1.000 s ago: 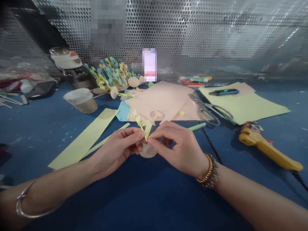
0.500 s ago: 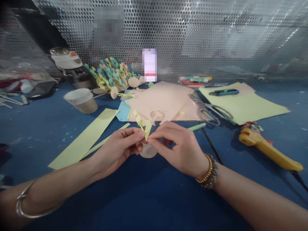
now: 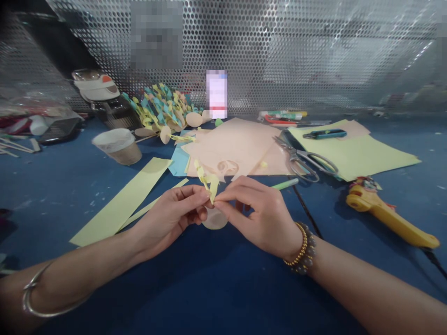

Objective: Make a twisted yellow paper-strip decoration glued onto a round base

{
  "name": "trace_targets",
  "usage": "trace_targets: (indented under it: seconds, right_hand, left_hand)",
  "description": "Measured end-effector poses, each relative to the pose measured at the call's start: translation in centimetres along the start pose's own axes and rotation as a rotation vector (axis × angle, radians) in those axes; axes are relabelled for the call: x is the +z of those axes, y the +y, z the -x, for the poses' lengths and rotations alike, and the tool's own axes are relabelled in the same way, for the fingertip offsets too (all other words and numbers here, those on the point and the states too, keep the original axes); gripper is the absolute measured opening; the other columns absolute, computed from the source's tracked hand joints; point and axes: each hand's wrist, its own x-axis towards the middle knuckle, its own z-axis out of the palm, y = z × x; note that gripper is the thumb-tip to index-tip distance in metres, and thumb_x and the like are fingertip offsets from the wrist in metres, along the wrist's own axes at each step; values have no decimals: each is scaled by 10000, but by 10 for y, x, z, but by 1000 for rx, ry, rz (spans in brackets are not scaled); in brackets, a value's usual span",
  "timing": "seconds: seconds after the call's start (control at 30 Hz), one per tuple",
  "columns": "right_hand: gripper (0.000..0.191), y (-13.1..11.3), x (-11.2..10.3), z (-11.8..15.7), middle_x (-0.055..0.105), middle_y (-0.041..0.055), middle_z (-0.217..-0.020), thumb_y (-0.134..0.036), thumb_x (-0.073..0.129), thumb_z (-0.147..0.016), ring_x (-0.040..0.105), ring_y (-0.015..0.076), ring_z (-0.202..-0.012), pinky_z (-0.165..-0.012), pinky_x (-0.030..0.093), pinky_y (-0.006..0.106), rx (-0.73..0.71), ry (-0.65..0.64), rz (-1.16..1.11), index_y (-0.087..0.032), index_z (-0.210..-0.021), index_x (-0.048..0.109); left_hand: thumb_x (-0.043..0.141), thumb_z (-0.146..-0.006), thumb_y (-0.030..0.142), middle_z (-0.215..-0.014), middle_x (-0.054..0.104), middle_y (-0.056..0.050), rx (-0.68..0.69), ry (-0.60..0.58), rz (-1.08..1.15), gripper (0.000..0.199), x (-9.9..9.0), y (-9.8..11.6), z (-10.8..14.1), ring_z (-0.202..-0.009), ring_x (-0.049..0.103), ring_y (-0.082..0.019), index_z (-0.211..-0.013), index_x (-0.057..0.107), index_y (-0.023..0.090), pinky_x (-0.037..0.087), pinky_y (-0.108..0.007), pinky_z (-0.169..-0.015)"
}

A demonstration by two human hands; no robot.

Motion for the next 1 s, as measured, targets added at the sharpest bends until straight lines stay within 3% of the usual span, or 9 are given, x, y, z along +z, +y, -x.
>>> trace_targets:
  seconds: [1.0]
  right_hand:
    - [78, -1, 0, -1, 634, 25, -783, -156, 598, -820, 563, 114, -601, -525, 470, 254, 7, -5, 1, -203, -835, 658]
  left_hand:
    - [663, -784, 307, -578, 595, 27, -1, 13, -12, 188, 1, 2, 1, -518, 496, -56, -681, 646, 151, 377, -179, -520]
